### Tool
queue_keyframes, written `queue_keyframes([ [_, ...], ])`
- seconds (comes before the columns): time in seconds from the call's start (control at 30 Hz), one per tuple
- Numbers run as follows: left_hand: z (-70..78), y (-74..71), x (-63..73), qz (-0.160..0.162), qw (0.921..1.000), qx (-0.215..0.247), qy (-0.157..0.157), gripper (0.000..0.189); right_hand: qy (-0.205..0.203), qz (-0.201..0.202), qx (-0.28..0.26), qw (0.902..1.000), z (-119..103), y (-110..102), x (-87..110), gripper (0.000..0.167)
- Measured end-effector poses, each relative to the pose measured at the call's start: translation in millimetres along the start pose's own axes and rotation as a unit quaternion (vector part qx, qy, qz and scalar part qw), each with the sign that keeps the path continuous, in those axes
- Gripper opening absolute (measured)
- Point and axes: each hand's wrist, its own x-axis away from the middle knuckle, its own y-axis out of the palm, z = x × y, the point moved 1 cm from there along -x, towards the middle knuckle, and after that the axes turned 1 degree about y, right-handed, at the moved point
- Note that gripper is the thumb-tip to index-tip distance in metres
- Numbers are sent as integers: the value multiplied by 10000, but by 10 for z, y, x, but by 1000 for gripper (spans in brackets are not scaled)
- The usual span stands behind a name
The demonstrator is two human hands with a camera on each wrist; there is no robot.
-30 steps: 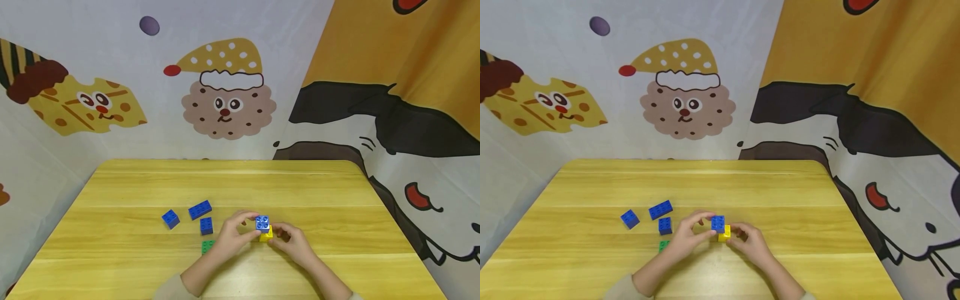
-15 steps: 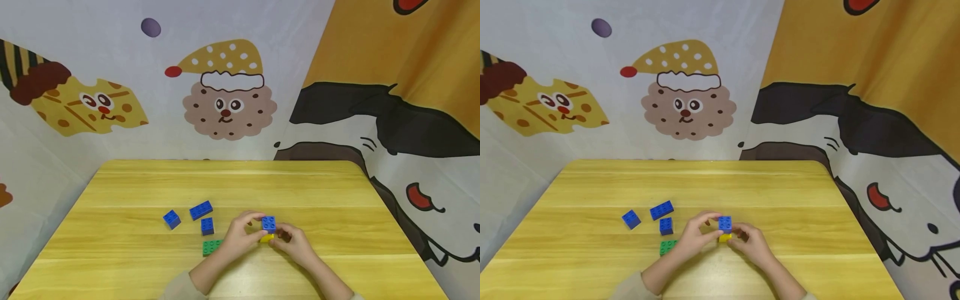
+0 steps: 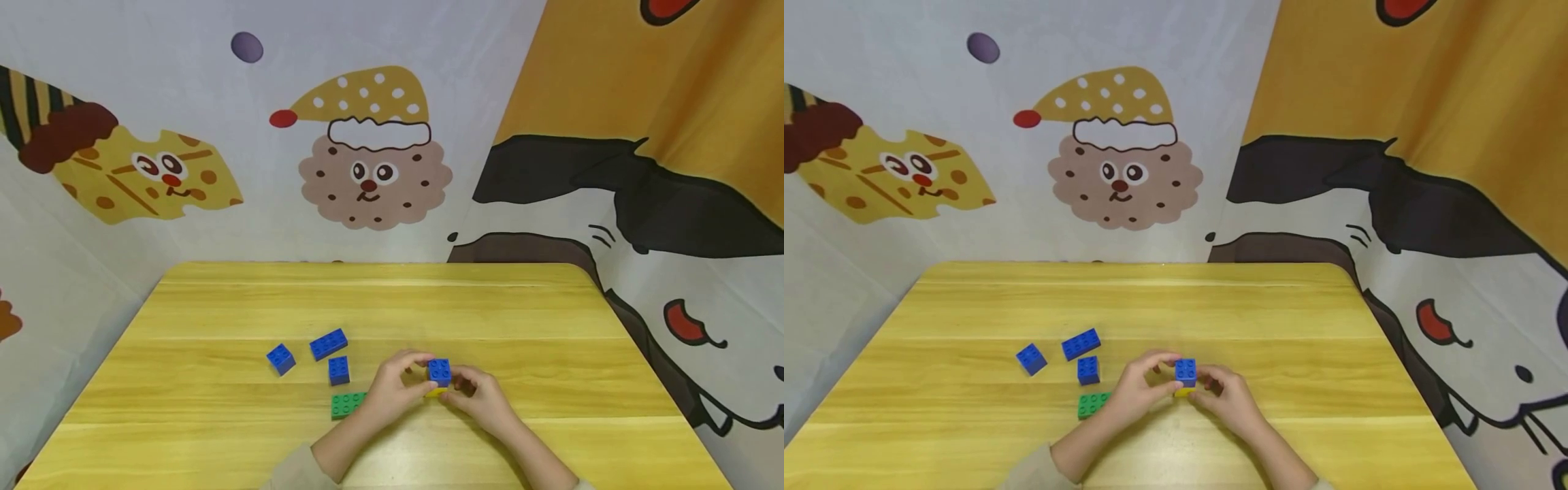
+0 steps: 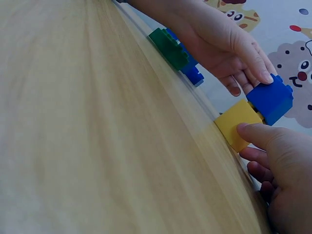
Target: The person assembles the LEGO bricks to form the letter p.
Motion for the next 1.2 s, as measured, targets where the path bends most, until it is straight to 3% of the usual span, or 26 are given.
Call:
queue_keyframes([
  [0.5,-46,7,-14,-98,9994,-56,318,35,-151,50,74,9998,4,-16,-22,34],
  [1.2,-14,-43,-26,-362,9991,-190,146,35,26,-46,78,10000,34,1,-7,31],
])
